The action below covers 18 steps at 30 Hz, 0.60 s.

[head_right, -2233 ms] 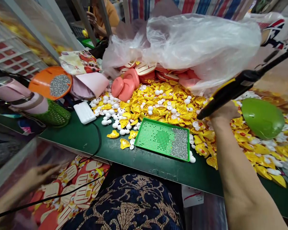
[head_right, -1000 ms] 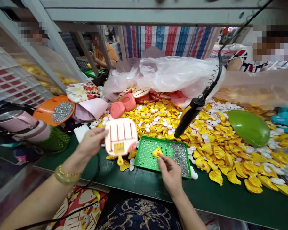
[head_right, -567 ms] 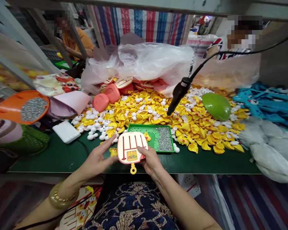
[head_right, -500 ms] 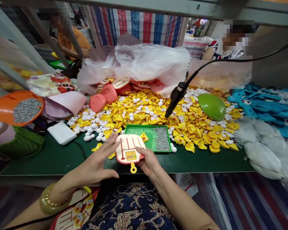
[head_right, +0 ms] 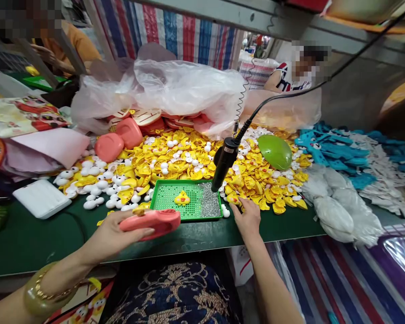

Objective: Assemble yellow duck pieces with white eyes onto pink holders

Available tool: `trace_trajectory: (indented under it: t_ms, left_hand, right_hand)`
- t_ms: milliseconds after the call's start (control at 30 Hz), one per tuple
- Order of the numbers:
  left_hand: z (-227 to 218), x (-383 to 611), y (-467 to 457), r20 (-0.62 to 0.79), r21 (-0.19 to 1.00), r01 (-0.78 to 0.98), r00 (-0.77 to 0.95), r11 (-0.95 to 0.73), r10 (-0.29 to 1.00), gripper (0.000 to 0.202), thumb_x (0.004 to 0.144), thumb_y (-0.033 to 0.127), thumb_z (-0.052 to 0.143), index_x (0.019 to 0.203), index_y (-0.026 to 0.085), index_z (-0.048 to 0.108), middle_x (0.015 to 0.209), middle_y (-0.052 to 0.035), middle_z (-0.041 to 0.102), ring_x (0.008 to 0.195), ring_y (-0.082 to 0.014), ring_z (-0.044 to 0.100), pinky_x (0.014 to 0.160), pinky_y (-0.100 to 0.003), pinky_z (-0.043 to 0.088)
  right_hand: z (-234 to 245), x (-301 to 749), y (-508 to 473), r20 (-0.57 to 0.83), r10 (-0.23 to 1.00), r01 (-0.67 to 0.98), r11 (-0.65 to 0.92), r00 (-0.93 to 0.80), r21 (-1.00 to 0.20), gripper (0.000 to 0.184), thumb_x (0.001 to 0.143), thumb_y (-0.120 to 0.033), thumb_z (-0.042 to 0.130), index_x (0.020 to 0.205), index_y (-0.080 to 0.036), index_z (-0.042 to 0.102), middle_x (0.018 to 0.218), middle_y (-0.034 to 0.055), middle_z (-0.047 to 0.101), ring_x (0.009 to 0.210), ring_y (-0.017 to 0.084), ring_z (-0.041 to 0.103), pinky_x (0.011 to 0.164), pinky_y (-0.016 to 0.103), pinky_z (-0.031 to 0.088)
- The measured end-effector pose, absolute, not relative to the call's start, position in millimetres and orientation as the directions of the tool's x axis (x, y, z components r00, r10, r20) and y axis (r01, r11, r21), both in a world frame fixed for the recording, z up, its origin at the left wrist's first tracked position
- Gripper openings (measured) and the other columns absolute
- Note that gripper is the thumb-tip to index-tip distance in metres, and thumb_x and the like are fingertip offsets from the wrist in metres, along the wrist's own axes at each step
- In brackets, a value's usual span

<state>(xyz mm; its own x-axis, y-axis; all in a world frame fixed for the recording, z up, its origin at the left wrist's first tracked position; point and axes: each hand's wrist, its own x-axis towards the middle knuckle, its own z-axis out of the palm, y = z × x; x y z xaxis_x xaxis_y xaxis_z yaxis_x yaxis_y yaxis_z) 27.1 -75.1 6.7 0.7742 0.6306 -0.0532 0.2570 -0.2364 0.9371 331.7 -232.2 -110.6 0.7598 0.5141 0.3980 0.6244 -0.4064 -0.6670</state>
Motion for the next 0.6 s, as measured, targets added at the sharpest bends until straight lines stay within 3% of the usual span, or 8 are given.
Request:
trace_trajectory:
  t_ms: [100,167,300,367,400,467,533,600]
  left_hand:
    - [-5.3,41.1,-77.4,-0.344,0.939,0.25,0.692,0.236,0.635,0.028,0.064,0.03,0.078,0.087,0.015,0.074,0.079,-0.006,0.074,0.067,-0.0173,0.066,0.061,-0.024,0.052]
    - [-11.0,47.5,-80.0,-0.436,0.877,0.172,0.68,0.449,0.59,0.033,0.059,0.027,0.08,0.088,0.014,0.074,0.086,-0.0082,0.074,0.074,-0.0192,0.067,0.069,-0.027,0.052]
    - [-17.3,44.9,-83.8,-0.518,0.742,0.081,0.699,0.665,0.493,0.039,0.057,0.021,0.082,0.094,0.012,0.073,0.096,-0.012,0.072,0.086,-0.0226,0.066,0.081,-0.031,0.05]
    - [-20.6,38.9,-84.8,-0.512,0.696,0.052,0.735,0.716,0.444,0.038,0.059,0.021,0.081,0.096,0.012,0.073,0.099,-0.0126,0.072,0.088,-0.023,0.066,0.083,-0.033,0.05]
    - [-22.4,35.7,-85.3,-0.496,0.683,0.038,0.757,0.729,0.425,0.037,0.061,0.02,0.08,0.097,0.012,0.073,0.099,-0.0128,0.072,0.088,-0.0232,0.066,0.083,-0.033,0.049]
    - [-25.2,30.4,-86.8,-0.456,0.671,0.019,0.799,0.742,0.391,0.035,0.064,0.019,0.078,0.098,0.013,0.072,0.101,-0.0133,0.071,0.09,-0.0236,0.065,0.083,-0.032,0.049]
    - [-26.2,26.4,-89.0,-0.436,0.665,0.022,0.823,0.747,0.364,0.036,0.065,0.018,0.077,0.1,0.012,0.072,0.102,-0.0141,0.071,0.09,-0.024,0.065,0.084,-0.032,0.048]
    - [-25.5,22.7,-91.5,-0.434,0.666,0.029,0.828,0.746,0.355,0.04,0.063,0.019,0.079,0.101,0.01,0.072,0.1,-0.0145,0.071,0.089,-0.0237,0.065,0.084,-0.032,0.048]
  right_hand:
    - [-124.8,350.6,-224.6,0.431,0.644,0.769,-0.454,0.632,-0.449,0.045,0.073,-0.053,0.059,0.088,-0.014,0.072,0.086,0.0168,0.069,0.082,0.029,0.059,0.081,0.044,0.042]
    - [-123.2,355.4,-222.4,0.403,0.666,0.769,-0.449,0.628,-0.455,0.039,0.073,-0.048,0.06,0.085,-0.013,0.072,0.082,0.0156,0.068,0.078,0.027,0.059,0.078,0.042,0.043]
    - [-98.8,357.2,-228.6,0.278,0.444,0.467,-0.402,0.852,-0.788,0.032,0.066,-0.048,0.064,0.064,-0.016,0.062,0.058,0.0047,0.058,0.057,0.018,0.052,0.06,0.033,0.043]
    - [-81.2,344.5,-229.5,0.135,0.31,0.205,-0.206,0.941,-0.957,0.029,0.064,-0.045,0.067,0.064,-0.018,0.058,0.055,-0.0009,0.053,0.05,0.013,0.048,0.052,0.028,0.04]
    - [-72.4,332.3,-227.7,0.042,0.313,0.07,-0.077,0.949,-0.995,0.027,0.062,-0.042,0.069,0.068,-0.018,0.057,0.057,-0.0022,0.054,0.049,0.012,0.049,0.05,0.026,0.039]
    - [-56.6,297.1,-218.5,-0.143,0.498,-0.216,0.092,0.856,-0.972,0.028,0.058,-0.035,0.073,0.076,-0.018,0.059,0.066,-0.0018,0.061,0.051,0.012,0.054,0.05,0.024,0.041]
    - [-44.8,254.3,-203.6,-0.283,0.696,-0.453,0.067,0.659,-0.889,0.029,0.058,-0.031,0.075,0.079,-0.018,0.06,0.071,0.0004,0.065,0.056,0.014,0.06,0.054,0.026,0.046]
    - [-37.4,214.4,-187.6,-0.338,0.802,-0.592,0.023,0.492,-0.806,0.032,0.057,-0.027,0.077,0.082,-0.02,0.057,0.076,0.0004,0.068,0.063,0.016,0.065,0.06,0.027,0.05]
